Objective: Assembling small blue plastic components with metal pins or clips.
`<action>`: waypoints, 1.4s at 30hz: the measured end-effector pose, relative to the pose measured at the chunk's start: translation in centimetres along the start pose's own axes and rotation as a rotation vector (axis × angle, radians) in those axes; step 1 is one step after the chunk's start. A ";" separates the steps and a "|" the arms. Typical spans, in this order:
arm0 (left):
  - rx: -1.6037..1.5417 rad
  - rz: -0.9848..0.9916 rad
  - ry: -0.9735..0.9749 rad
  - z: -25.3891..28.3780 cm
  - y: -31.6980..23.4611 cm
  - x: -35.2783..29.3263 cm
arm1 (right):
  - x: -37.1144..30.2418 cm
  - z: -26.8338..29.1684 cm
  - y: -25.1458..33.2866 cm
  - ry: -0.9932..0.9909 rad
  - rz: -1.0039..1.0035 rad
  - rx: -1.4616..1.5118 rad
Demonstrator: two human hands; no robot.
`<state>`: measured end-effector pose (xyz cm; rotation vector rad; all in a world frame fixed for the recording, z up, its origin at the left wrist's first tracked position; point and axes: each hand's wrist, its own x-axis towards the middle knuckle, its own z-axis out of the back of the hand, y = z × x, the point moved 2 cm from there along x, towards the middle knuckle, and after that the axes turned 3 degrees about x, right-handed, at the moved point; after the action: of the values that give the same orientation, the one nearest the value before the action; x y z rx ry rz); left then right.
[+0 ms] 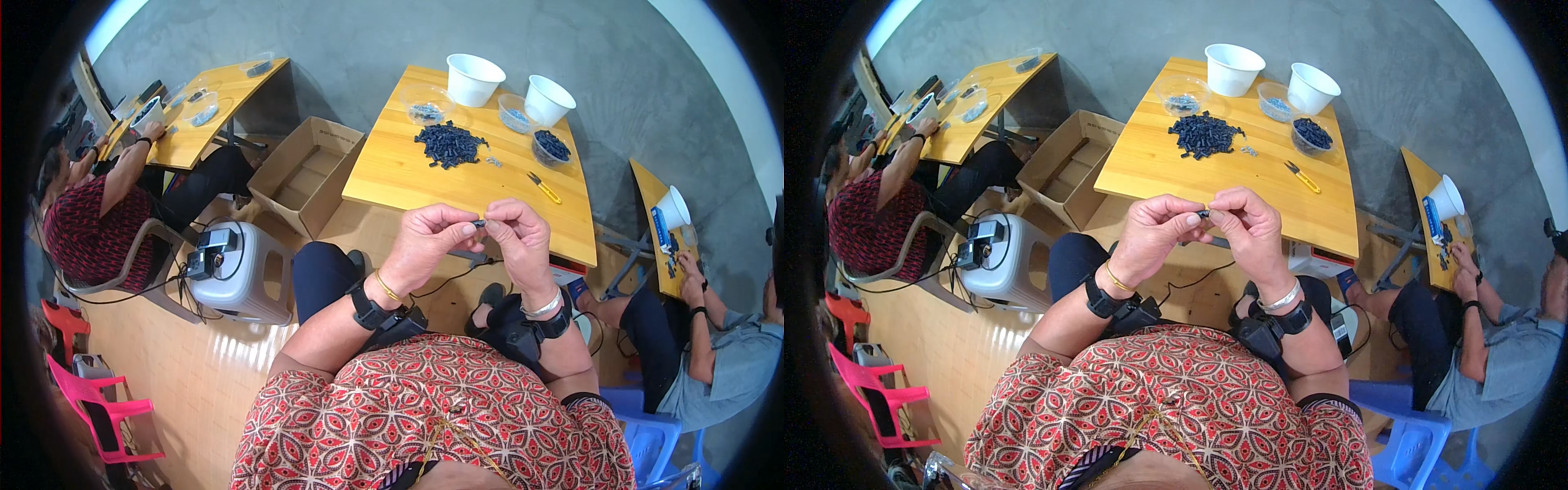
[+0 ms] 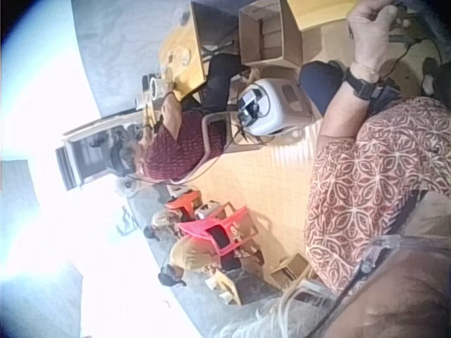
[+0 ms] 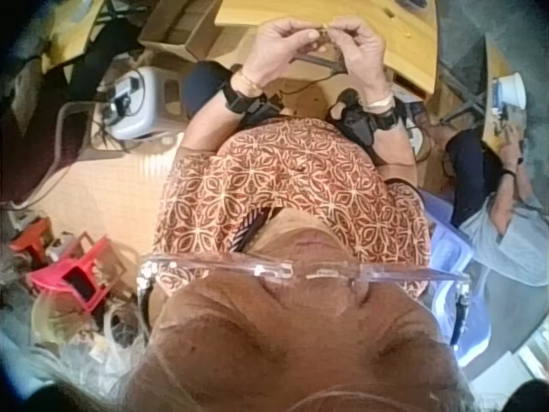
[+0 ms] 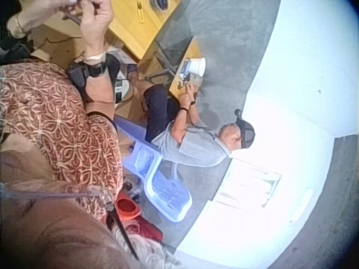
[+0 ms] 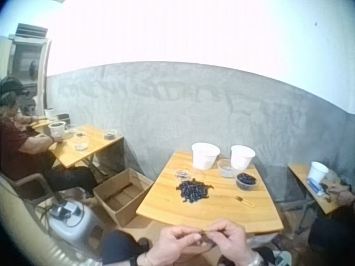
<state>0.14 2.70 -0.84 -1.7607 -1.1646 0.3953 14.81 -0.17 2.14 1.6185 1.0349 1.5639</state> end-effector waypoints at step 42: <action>-0.206 -0.008 -0.001 0.3 1.2 0.3 | -0.7 0.1 0.8 0.166 0.033 -0.463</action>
<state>0.71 3.02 -1.96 -1.9312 -1.2496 0.2795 15.01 -1.19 2.51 1.2096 0.6601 1.8218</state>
